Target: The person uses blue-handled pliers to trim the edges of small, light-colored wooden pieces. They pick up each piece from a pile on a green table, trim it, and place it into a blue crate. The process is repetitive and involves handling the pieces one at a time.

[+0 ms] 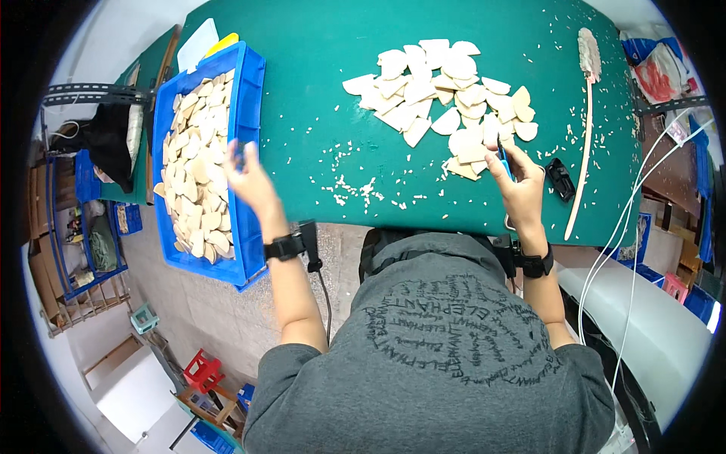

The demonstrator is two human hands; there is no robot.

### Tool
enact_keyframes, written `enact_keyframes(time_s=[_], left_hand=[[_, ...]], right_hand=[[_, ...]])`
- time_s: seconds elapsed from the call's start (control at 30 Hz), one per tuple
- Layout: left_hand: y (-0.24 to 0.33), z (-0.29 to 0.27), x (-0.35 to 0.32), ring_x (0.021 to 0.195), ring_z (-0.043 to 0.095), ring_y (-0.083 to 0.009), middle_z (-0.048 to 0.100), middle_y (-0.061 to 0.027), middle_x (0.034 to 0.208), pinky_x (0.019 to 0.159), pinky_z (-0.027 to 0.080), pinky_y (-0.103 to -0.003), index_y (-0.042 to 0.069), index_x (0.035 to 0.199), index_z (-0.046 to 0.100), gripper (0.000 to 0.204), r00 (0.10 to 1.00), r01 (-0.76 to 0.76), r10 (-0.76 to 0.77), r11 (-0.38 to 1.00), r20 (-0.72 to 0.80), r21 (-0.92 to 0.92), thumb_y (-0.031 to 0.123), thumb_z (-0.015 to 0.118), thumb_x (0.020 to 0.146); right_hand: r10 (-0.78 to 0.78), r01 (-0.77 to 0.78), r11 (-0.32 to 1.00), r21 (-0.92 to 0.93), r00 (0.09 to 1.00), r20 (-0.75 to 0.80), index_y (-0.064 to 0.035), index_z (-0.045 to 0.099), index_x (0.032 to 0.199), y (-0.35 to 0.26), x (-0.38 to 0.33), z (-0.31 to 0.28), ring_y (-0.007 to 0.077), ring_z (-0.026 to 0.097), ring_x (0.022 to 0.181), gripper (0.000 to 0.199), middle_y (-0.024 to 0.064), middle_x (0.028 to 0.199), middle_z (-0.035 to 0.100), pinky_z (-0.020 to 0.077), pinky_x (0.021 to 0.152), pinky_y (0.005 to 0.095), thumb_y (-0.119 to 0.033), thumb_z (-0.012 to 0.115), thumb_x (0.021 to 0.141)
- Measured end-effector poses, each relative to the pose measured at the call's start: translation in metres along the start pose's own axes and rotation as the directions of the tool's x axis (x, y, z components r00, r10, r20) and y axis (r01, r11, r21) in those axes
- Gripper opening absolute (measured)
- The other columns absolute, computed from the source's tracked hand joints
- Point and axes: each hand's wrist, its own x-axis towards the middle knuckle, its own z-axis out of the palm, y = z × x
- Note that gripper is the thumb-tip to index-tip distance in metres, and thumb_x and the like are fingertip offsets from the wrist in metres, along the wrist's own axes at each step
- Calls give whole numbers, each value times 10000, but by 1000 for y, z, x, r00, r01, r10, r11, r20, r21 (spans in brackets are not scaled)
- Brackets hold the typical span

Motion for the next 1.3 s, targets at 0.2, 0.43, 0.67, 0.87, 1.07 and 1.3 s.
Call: enact_keyframes(time_s=[0.2, 0.43, 0.67, 0.87, 1.07, 1.3], left_hand=[[-4, 180, -96, 961, 592, -303, 624, -160, 994, 844, 469, -396, 34, 1049, 597, 341, 633, -416, 193, 902, 750, 119, 175, 720, 764], [16, 209, -106, 775, 657, -262, 637, -146, 848, 708, 533, -356, 6, 1123, 474, 457, 479, -342, -64, 905, 875, 253, 121, 716, 753], [82, 140, -125, 814, 657, -165, 643, -98, 928, 716, 586, -313, -20, 1064, 513, 259, 197, 734, -145, 677, 970, -47, 105, 585, 849], [133, 86, -132, 860, 660, -155, 649, -109, 967, 743, 587, -316, 14, 1075, 510, 266, 328, 675, -48, 710, 943, -199, 91, 652, 863], [134, 67, -131, 824, 660, -142, 668, -114, 910, 734, 571, -288, 10, 1074, 505, 315, 437, 617, 9, 725, 899, -307, 82, 702, 839], [134, 53, -129, 811, 659, -139, 675, -130, 921, 710, 545, -252, 18, 1060, 508, 323, 495, 532, 70, 764, 866, -365, 92, 720, 829]], right_hand=[[7, -10, 996, -89, 1000, -29, 18, 659, 1027, 8, -7, -14, 108, 590, 751, 319, 88, 866, 664, 470, 680, 240, -187, 735, 794], [33, -38, 994, -104, 998, -52, 4, 656, 1066, 14, -10, -28, 146, 630, 791, 346, 117, 920, 676, 494, 726, 261, -171, 739, 780], [-62, 68, 988, -135, 997, 47, -1, 655, 1042, 4, 1, -13, 187, 650, 823, 347, 130, 944, 675, 501, 753, 293, -194, 742, 767], [-130, 142, 977, -159, 988, 87, -3, 651, 1023, -12, 7, -1, 166, 623, 752, 338, 118, 909, 661, 497, 672, 279, -191, 749, 760], [-175, 194, 971, -138, 975, 138, -1, 652, 1013, -27, 3, 6, 159, 613, 744, 333, 103, 903, 648, 491, 657, 273, -187, 756, 756], [-205, 229, 963, -144, 965, 162, -4, 653, 1005, -34, 0, 15, 172, 609, 745, 344, 104, 890, 635, 491, 656, 278, -231, 750, 766]])
